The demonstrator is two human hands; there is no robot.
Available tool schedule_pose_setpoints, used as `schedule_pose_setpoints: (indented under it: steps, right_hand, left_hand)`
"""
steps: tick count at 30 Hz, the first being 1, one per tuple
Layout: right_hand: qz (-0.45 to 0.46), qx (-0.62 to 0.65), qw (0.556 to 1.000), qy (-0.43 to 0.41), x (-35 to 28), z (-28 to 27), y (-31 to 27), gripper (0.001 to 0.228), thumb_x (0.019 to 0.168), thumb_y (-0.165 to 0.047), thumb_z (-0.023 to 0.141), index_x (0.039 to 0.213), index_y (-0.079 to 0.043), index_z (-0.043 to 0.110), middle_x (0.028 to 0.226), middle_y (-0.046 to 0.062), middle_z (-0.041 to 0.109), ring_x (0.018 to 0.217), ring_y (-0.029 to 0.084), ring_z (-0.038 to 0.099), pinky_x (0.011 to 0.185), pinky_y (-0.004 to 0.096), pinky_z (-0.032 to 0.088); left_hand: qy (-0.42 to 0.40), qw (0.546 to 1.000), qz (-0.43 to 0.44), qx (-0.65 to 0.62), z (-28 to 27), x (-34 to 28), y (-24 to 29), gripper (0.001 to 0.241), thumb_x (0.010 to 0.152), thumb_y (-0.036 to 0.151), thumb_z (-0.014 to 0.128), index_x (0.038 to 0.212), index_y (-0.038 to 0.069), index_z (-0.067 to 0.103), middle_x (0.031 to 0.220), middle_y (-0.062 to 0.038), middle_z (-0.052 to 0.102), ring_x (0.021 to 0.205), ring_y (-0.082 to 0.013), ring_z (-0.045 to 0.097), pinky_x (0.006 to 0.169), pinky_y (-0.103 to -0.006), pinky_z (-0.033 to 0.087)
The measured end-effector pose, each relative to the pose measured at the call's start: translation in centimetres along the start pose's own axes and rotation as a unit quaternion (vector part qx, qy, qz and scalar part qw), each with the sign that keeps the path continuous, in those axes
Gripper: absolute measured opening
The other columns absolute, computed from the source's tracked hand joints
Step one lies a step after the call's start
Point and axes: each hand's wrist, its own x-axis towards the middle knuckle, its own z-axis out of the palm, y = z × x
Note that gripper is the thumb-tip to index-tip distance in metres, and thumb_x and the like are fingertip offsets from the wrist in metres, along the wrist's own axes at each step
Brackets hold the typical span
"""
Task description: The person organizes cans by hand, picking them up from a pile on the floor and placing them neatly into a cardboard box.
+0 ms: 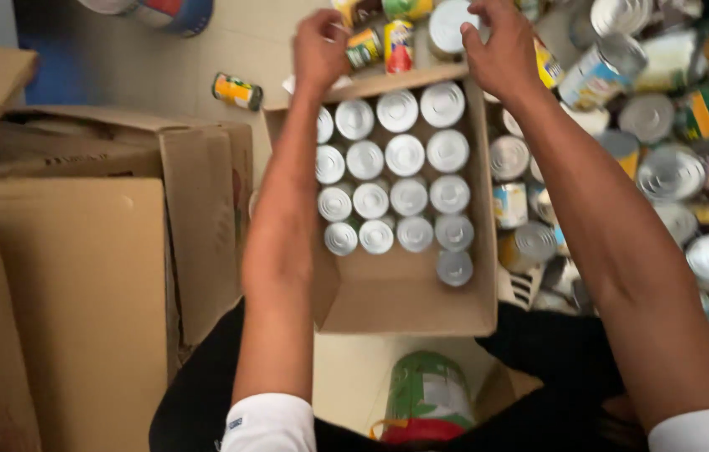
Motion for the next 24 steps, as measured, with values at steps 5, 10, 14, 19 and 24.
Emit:
schedule_pose_setpoints:
  steps: [5,10,14,19,24]
  right_hand:
    - [0.044,0.095,0.994,-0.034,5.6,7.3,6.9,0.030,0.103,-0.019,0.068,0.125,0.002,0.068,0.115,0.017,0.073,0.105,0.027,0.072,0.091,0.040,0.054]
    - [0.117,0.169,0.977,-0.051,8.9,9.6,7.0,0.034,0.110,-0.028,0.059,0.126,-0.001,0.070,0.107,0.007,0.075,0.099,0.017,0.069,0.089,0.035,0.053]
    - [0.304,0.359,0.877,-0.099,9.8,11.4,9.2,0.033,0.111,-0.038,0.054,0.125,-0.012,0.067,0.096,-0.004,0.057,0.087,0.009,0.052,0.079,0.031,0.047]
    - [0.378,0.357,0.846,-0.115,9.8,10.5,6.9,0.030,0.103,-0.040,0.053,0.125,-0.023,0.063,0.102,-0.012,0.064,0.093,0.003,0.055,0.076,0.029,0.049]
    - [0.365,0.407,0.835,-0.059,8.9,11.9,8.7,0.033,0.095,-0.024,0.062,0.128,-0.020,0.061,0.101,-0.010,0.067,0.091,0.004,0.059,0.069,0.026,0.049]
  left_hand:
    - [-0.007,1.000,-0.017,-0.001,5.9,2.6,-1.4,0.029,0.081,0.017,0.077,0.107,0.004,0.074,0.090,-0.013,0.078,0.084,-0.0234,0.075,0.079,-0.0370,0.058]
    - [-0.105,0.986,-0.083,-0.103,10.9,4.8,-3.7,0.037,0.087,0.014,0.066,0.121,0.000,0.068,0.099,-0.015,0.081,0.091,-0.0259,0.078,0.084,-0.0348,0.059]
    - [-0.095,0.993,-0.025,-0.064,13.6,5.6,-5.4,0.038,0.089,0.009,0.071,0.123,-0.007,0.065,0.113,-0.021,0.075,0.102,-0.0296,0.071,0.090,-0.0374,0.053]
    - [-0.123,0.947,-0.217,-0.200,12.4,5.4,-1.3,0.043,0.086,0.004,0.062,0.129,-0.003,0.058,0.102,-0.013,0.076,0.081,-0.0214,0.074,0.069,-0.0339,0.060]
    - [-0.064,0.910,-0.303,-0.276,11.7,4.6,-0.3,0.023,0.093,0.011,0.066,0.113,-0.002,0.066,0.085,-0.010,0.069,0.059,-0.0147,0.060,0.047,-0.0303,0.048]
